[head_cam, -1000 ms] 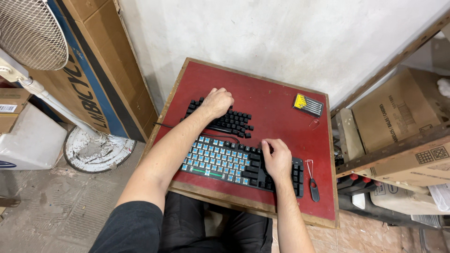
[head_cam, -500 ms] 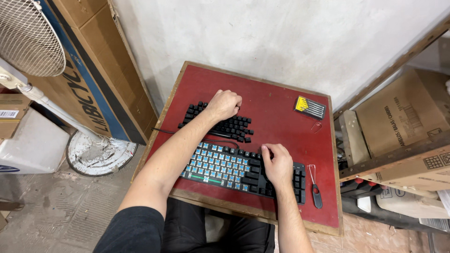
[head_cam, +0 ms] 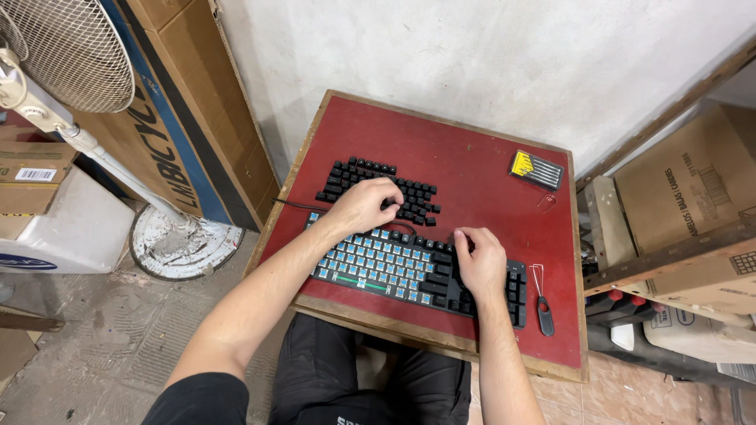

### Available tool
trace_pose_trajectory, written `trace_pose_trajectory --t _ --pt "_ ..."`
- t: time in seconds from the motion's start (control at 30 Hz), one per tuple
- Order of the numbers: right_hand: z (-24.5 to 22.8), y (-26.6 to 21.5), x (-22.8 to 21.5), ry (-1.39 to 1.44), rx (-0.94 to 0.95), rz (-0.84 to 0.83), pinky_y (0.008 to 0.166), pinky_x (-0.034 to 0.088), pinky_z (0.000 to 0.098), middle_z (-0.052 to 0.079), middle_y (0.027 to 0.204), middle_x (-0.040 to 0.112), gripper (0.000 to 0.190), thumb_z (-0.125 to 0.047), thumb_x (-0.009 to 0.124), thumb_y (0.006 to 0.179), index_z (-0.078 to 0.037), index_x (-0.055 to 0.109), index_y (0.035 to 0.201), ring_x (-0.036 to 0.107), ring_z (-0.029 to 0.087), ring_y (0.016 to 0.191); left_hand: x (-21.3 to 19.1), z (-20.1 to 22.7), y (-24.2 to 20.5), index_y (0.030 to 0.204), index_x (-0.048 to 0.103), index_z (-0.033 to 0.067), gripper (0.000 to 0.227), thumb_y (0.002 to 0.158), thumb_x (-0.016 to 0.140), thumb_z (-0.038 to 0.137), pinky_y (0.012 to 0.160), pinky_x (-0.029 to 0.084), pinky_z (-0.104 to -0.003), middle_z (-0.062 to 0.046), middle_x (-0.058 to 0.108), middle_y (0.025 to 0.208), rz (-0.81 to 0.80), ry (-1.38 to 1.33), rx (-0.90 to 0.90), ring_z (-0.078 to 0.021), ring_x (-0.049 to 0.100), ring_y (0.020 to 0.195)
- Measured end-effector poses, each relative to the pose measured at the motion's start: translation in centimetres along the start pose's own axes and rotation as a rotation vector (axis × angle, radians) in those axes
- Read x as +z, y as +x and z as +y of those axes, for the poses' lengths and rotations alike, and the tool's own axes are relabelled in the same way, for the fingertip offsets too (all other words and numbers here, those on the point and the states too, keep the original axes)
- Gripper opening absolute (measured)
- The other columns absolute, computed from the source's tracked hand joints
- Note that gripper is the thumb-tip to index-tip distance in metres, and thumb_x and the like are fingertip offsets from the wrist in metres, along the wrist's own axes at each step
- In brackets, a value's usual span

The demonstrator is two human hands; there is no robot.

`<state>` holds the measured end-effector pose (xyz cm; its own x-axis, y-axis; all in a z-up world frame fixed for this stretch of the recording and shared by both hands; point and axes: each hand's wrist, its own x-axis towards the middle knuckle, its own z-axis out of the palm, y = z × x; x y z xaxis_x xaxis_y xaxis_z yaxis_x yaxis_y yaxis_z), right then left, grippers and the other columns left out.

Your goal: The person assembles a mechanical keyboard by placing black keycaps onto blue switches on a red table. The person picks keycaps from a pile and presses them into place one by one, working across the keyboard layout.

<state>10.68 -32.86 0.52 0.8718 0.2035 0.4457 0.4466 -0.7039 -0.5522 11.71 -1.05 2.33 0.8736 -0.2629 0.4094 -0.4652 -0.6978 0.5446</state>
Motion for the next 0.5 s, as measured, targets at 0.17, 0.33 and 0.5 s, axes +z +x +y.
trace_pose_trajectory --t 0.17,0.33,0.5 --pt "-0.1 0.0 0.0 -0.004 0.007 -0.005 0.081 0.066 0.0469 0.011 0.098 0.079 0.022 -0.028 0.073 0.115 -0.011 0.087 0.117 0.078 0.034 0.099 0.8 0.6 -4.8 0.106 0.082 0.0197 0.014 0.093 0.082 0.015 0.094 0.066 -0.038 0.000 0.081 0.109 0.062 -0.133 -0.064 -0.0242 0.081 0.108" --pt "-0.1 -0.2 0.0 -0.030 0.007 -0.002 0.081 0.066 0.0460 0.010 0.097 0.079 0.021 -0.028 0.074 0.114 -0.012 0.087 0.117 0.078 0.033 0.099 1.9 0.8 -6.8 0.105 0.082 0.0246 0.014 0.091 0.083 0.020 0.095 0.064 -0.039 0.004 0.080 0.110 0.109 -0.069 -0.055 -0.0228 0.079 0.110" --pt "-0.1 -0.2 0.0 -0.043 0.014 -0.012 0.081 0.066 0.0458 0.009 0.097 0.079 0.020 -0.028 0.073 0.114 -0.013 0.087 0.117 0.078 0.033 0.099 1.9 1.1 -7.0 0.101 0.081 0.0244 0.012 0.089 0.082 0.021 0.097 0.062 -0.040 0.004 0.080 0.104 0.138 0.039 -0.023 -0.0227 0.078 0.108"
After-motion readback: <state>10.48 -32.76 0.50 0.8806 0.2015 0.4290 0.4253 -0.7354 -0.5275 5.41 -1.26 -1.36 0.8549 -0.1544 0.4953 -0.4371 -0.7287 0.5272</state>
